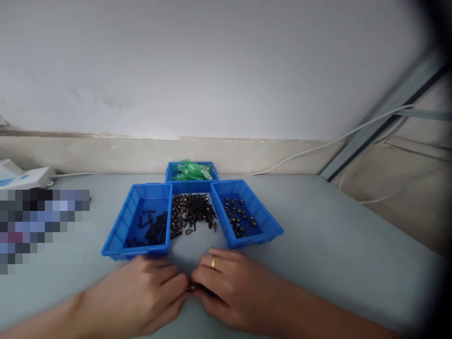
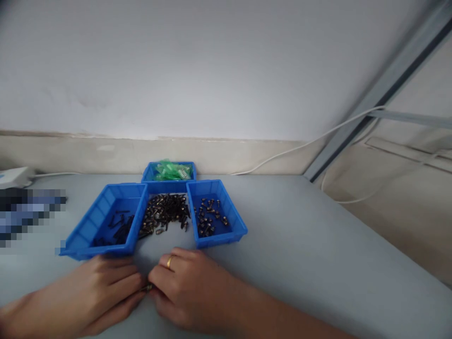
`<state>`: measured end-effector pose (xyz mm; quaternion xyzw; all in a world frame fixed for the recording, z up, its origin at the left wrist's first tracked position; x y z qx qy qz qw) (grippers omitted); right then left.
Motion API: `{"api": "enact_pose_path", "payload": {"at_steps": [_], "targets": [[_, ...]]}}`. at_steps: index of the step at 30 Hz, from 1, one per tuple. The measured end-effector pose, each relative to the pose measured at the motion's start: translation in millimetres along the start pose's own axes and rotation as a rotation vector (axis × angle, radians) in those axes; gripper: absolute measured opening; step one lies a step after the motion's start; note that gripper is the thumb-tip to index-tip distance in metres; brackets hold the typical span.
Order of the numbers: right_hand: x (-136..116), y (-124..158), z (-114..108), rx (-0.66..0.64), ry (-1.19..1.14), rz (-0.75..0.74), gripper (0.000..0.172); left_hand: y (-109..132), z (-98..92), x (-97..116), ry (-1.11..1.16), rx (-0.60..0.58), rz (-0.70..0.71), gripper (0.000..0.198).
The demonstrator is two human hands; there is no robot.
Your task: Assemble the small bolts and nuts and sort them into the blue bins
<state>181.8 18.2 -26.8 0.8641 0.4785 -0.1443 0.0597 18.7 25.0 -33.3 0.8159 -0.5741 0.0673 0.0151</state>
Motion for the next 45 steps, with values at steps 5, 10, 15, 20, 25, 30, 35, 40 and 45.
{"api": "enact_pose_path", "payload": {"at_steps": [5,10,15,20,25,30,35,40,45], "targets": [[0.1,-0.1,-0.3,-0.011,-0.010,0.005,0.012,-0.1,-0.1,-0.6,0.000,-0.014,-0.005,0.031],[-0.4,-0.4,-1.2,-0.018,0.000,0.006,0.011,0.2,0.8,-0.5,0.004,-0.005,0.003,0.030],[-0.1,0.1,0.2,-0.022,0.003,0.011,0.011,-0.6,-0.2,-0.5,0.003,0.006,-0.001,0.029],[-1.3,-0.2,-0.7,-0.021,0.012,0.003,0.011,0.7,-0.2,-0.5,0.003,0.002,0.000,0.030],[-2.5,-1.3,-2.6,-0.020,0.042,0.007,0.010,1.3,0.1,-0.6,-0.001,0.007,0.006,0.032],[-1.0,-0.7,-2.0,-0.021,0.018,-0.001,0.011,-2.0,-2.4,0.3,-0.018,0.020,0.032,0.036],[-0.3,-0.3,-1.7,-0.012,0.020,0.000,0.013,-2.4,-2.2,0.6,-0.041,0.039,0.045,0.037],[-1.0,-0.4,-1.9,-0.017,0.024,-0.006,0.013,-3.1,-3.1,0.4,-0.038,0.053,0.041,0.038],[-1.9,-0.7,-2.8,-0.011,0.032,0.009,0.012,-3.0,-3.8,0.5,-0.023,0.028,0.029,0.038]]}}
Point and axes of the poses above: each hand's wrist, its own y-axis away from the middle knuckle, its own z-axis out of the palm, x = y × z, the point moved 3 cm from there along -y, towards the middle knuckle, and after that the axes turned 8 degrees about -x, right-handed, at the moved point
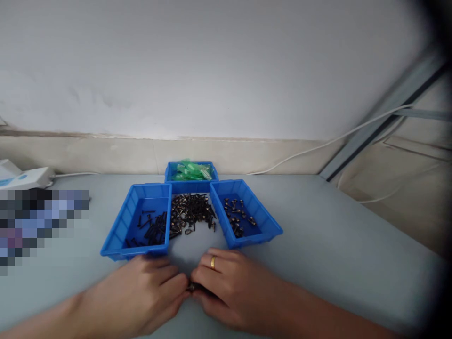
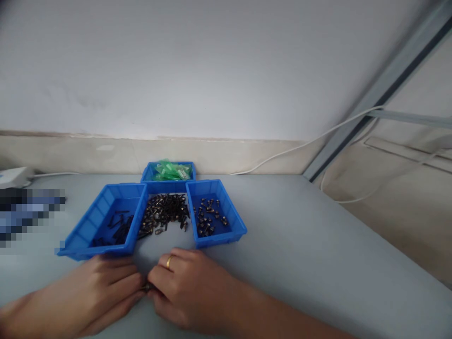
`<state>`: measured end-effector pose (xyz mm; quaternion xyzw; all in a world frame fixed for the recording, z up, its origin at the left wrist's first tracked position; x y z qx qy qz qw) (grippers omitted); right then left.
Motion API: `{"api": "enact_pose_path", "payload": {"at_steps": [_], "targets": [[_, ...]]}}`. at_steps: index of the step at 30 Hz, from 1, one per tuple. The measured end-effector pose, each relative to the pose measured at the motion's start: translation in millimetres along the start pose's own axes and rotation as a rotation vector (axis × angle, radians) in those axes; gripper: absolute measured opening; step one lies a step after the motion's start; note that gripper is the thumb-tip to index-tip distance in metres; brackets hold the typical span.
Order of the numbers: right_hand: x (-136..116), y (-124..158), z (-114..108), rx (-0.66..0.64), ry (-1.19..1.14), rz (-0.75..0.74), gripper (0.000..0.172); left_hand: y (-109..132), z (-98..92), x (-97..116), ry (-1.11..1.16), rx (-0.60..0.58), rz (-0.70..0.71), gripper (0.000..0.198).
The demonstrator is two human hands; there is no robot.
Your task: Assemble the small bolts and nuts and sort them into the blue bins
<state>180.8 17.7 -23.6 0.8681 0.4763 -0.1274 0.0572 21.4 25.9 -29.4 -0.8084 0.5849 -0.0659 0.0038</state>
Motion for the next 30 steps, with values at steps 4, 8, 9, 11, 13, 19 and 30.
{"api": "enact_pose_path", "payload": {"at_steps": [4,8,9,11,13,19,30], "targets": [[-0.4,0.1,-0.2,-0.010,0.002,-0.009,0.013,0.7,0.3,-0.4,0.010,-0.004,-0.017,0.039],[0.1,0.2,0.6,-0.014,0.004,-0.008,0.013,0.6,0.2,-0.2,0.018,0.002,-0.012,0.040],[0.2,0.2,0.8,-0.011,0.001,-0.006,0.013,0.7,0.3,-0.3,0.016,0.002,-0.015,0.039],[0.4,0.2,1.3,-0.003,-0.009,0.000,0.014,0.9,0.9,-0.5,0.013,-0.010,-0.023,0.038],[0.4,0.1,1.7,-0.002,-0.013,0.002,0.014,1.2,1.7,-0.8,0.022,-0.022,-0.026,0.037],[0.4,0.4,0.8,-0.021,-0.020,0.011,0.012,2.5,1.9,-1.5,0.038,-0.018,-0.034,0.036],[0.0,0.0,0.1,-0.024,-0.021,0.005,0.012,1.9,1.5,-0.7,0.032,-0.002,-0.036,0.034]]}}
Point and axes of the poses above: each hand's wrist, its own y-axis away from the middle knuckle, its own z-axis out of the palm, x = y × z, the point moved 3 cm from there along -y, towards the middle knuckle, and after that the axes turned 8 degrees about -x, right-handed, at the moved point
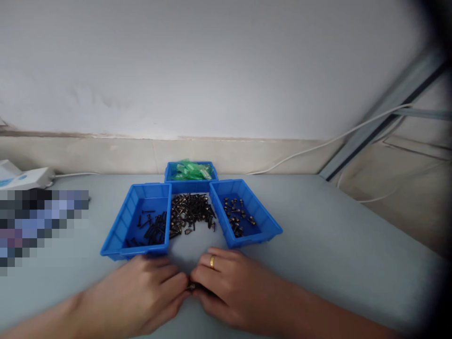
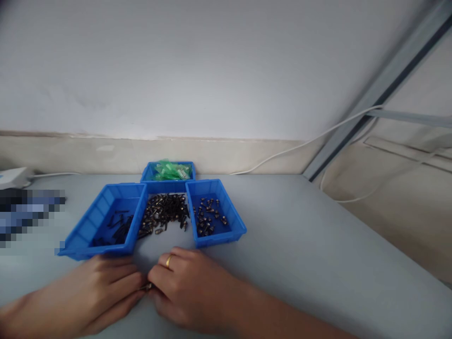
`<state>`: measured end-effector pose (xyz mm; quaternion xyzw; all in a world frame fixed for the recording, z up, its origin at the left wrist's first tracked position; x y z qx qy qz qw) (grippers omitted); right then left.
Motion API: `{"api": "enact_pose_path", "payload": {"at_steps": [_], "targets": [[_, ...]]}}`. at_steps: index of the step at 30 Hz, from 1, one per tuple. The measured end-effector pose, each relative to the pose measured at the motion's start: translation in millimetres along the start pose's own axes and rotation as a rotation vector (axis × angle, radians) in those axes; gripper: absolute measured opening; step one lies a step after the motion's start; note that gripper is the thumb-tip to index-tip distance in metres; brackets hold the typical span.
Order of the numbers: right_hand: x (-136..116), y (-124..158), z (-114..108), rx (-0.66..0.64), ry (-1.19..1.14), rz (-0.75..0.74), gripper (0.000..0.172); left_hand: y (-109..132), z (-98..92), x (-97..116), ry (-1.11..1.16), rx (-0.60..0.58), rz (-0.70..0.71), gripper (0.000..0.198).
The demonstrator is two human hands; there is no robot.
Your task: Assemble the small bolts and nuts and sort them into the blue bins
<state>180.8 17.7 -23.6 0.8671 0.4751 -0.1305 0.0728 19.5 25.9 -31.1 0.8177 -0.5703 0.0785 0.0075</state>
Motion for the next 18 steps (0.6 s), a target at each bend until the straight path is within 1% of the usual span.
{"api": "enact_pose_path", "payload": {"at_steps": [8,14,18], "targets": [[0.1,0.4,1.4,0.010,0.016,0.001,0.012,-0.3,0.6,-0.8,0.014,-0.024,0.000,0.035],[-0.1,0.0,0.4,0.011,0.012,-0.003,0.012,0.5,0.0,-0.1,0.003,-0.001,0.006,0.034],[0.2,0.2,0.5,0.009,-0.005,0.000,0.011,1.1,0.5,-0.2,0.015,-0.019,0.004,0.034]]}}
Point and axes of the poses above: each hand's wrist, its own y-axis away from the middle knuckle, its own z-axis out of the palm, x = y × z, the point moved 3 cm from there along -y, towards the middle knuckle, and after that the axes turned 8 degrees about -x, right-handed, at the moved point
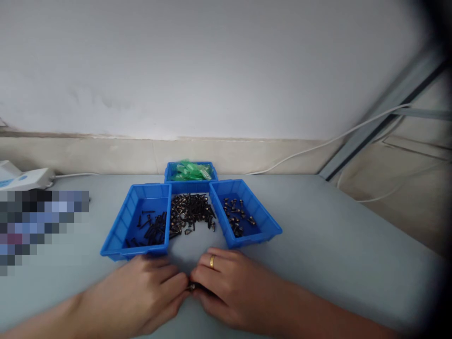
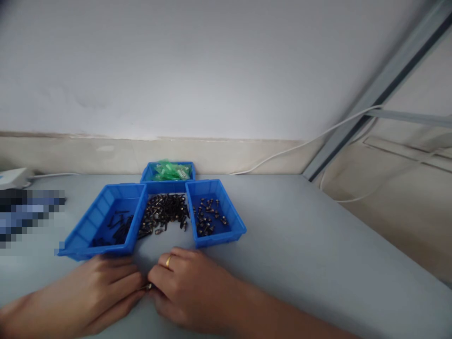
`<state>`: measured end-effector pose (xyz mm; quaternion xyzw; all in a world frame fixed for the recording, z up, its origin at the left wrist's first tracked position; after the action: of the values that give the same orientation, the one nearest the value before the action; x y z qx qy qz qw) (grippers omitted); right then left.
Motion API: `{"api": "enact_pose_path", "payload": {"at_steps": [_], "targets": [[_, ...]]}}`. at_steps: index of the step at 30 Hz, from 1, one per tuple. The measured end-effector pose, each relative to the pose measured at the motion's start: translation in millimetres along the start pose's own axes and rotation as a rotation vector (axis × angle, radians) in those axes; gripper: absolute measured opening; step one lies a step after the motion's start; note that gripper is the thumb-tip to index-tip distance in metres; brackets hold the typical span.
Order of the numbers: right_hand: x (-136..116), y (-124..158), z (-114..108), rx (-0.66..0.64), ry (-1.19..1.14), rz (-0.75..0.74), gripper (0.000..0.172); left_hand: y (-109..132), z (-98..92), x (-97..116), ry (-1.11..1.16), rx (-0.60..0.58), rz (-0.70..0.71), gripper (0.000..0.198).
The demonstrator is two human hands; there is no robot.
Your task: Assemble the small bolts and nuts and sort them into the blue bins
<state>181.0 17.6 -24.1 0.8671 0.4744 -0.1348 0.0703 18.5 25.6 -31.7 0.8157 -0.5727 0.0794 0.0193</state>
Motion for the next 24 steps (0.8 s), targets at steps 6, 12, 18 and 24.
{"api": "enact_pose_path", "payload": {"at_steps": [6,12,18,24], "targets": [[0.2,0.4,1.1,0.010,0.022,-0.001,0.013,-0.2,0.6,-0.3,-0.005,-0.004,0.001,0.034],[0.1,0.8,1.9,0.031,0.048,-0.017,0.014,-0.6,-1.0,1.1,-0.017,-0.005,0.012,0.037],[-0.3,0.4,1.3,0.030,0.048,-0.021,0.015,0.0,-0.1,0.1,-0.004,-0.004,0.003,0.037],[0.0,0.2,1.6,0.034,0.032,-0.007,0.013,-0.4,2.2,-1.8,-0.003,-0.012,0.007,0.035]]}}
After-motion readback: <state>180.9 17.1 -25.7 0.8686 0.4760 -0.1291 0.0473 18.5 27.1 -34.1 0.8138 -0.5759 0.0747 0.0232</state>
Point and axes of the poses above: each hand's wrist, its own y-axis away from the middle knuckle, its own z-axis out of the palm, x = y × z, the point moved 3 cm from there along -y, towards the middle knuckle, and after that the axes turned 8 degrees about -x, right-handed, at the moved point
